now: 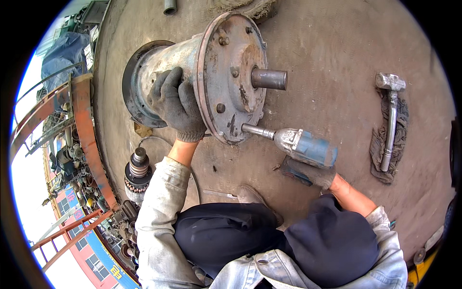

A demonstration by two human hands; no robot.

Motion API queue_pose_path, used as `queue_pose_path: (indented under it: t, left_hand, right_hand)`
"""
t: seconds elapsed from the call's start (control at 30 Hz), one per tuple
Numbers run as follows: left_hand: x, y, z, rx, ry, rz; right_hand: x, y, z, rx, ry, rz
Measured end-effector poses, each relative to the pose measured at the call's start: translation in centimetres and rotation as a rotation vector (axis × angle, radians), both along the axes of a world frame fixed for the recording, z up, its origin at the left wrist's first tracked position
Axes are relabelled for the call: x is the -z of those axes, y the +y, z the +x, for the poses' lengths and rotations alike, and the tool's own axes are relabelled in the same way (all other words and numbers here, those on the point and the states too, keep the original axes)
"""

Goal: The person is repairing a mechanical part, likely a brake drum or hub assembly. They use a hammer and a cordless drill to remove and adjust components, including bolts and a circular metal piece.

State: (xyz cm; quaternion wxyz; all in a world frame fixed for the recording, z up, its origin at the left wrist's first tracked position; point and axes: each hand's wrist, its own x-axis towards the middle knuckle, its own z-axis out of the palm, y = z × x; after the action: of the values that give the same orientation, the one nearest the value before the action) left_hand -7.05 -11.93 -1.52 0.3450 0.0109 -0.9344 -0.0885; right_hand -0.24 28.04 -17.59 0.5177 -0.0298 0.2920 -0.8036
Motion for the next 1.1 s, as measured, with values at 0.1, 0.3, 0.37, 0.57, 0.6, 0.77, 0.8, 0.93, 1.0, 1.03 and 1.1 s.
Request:
queue_pose_path:
  t: [0.1, 0.3, 0.37, 0.57, 0.6, 0.77, 0.8, 0.93, 1.0, 1.03, 1.1]
  left_hand:
    - [-0.7, 0.7, 0.0, -0.028, -0.030, -0.008]
    - [-0.5, 0.7, -0.1, -0.036, -0.042, -0.011]
    - [-0.9, 0.6, 0.0, -0.050, -0.051, -0.031]
    - [-1.0, 1.2, -0.1, -0.068, -0.065, -0.030]
    - [-1.1, 1.0, -0.1, -0.074, -0.070, -0.035]
    - [-0.7, 0.9, 0.0, -0.062, -0.058, -0.048]
    - [-0.8, 0.9, 0.0, -0.057, -0.061, -0.044]
    - [-1.1, 0.8, 0.3, -0.042, -0.107, -0.026]
    - [-1.2, 0.8, 0.4, -0.042, -0.128, -0.031]
    - [-1.3, 0.8, 0.5, -0.044, -0.131, -0.040]
    - [-1.1, 0.9, 0.4, -0.044, -0.114, -0.037]
  right_hand:
    - [-4.0, -0.6, -5.4, -0.207, 0.050, 0.387]
    - [-5.9, 0.7, -6.6, 0.053, 0.076, 0.459]
    - [-7.1, 1.2, -7.9, 0.103, 0.018, 0.431]
    - [-8.5, -1.9, -17.5, 0.275, 0.088, 0.416]
    - [-8.4, -3.0, -18.9, 0.294, 0.098, 0.403]
    - [-6.4, -5.8, -22.6, 0.181, -0.002, 0.398]
    - [-6.2, -6.1, -22.7, 0.176, -0.023, 0.371]
    - [-6.0, -7.0, -23.3, 0.145, -0.067, 0.302]
    - [-5.9, -7.2, -23.4, 0.129, -0.064, 0.306]
    - [-5.8, -7.2, -23.5, 0.122, -0.061, 0.318]
    - [-5.6, -7.1, -23.8, 0.103, -0.035, 0.319]
